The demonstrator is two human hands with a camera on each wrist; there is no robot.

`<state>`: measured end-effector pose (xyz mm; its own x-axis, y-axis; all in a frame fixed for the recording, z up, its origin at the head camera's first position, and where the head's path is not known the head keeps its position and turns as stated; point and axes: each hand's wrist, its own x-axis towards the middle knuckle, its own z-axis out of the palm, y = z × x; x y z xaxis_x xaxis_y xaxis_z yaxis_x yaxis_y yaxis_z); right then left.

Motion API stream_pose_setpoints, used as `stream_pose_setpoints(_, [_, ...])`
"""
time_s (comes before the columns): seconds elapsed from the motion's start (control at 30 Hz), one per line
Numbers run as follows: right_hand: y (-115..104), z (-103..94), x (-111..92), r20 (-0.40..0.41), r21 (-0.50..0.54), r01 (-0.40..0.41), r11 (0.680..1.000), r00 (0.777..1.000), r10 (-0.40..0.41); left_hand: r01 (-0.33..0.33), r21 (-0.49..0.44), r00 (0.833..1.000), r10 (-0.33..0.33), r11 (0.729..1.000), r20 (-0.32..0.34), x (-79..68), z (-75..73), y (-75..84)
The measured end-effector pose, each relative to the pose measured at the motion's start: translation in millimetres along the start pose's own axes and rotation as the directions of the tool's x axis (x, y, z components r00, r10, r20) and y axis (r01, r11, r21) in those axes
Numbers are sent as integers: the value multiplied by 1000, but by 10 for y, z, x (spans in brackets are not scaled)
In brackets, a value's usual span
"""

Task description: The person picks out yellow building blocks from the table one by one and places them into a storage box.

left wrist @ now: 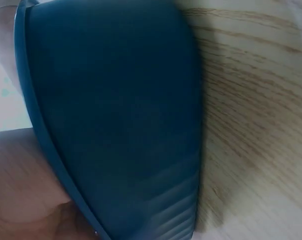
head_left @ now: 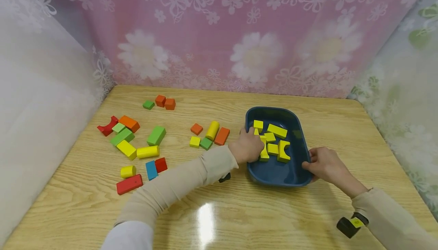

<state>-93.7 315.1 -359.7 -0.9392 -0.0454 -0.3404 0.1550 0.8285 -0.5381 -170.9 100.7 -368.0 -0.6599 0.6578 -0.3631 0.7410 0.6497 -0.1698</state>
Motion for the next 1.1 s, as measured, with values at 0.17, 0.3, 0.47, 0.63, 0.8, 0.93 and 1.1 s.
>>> stream_pose_setpoints(0.17, [5,14,-1,-5,13,17,1000,1000,-17,15,8,1000,-15,1000,18,0,28,13])
stream_pose_setpoints(0.3, [8,17,-2,-7,14,27,1000,1000,-27,20,-27,1000,-19,999,22,0,35,-4])
stream_pose_setpoints(0.47, [10,14,-5,-8,11,17,1000,1000,-17,-19,-16,999,18,1000,-33,-11,25,-29])
stream_pose_setpoints(0.63, [12,15,1,-7,9,18,1000,1000,-18,-49,-56,997,46,997,-58,-27,23,-78])
stream_pose_setpoints(0.8, [4,3,7,-8,-1,16,1000,1000,-16,-83,-90,990,72,992,-118,-77,19,-146])
stream_pose_setpoints(0.93, [0,-2,6,-8,3,16,1000,1000,-16,-96,-113,986,80,989,-144,-115,27,-156])
stream_pose_setpoints(1.1, [-2,4,1,-5,12,7,1000,1000,-7,-116,-132,983,94,985,-158,-150,38,-137])
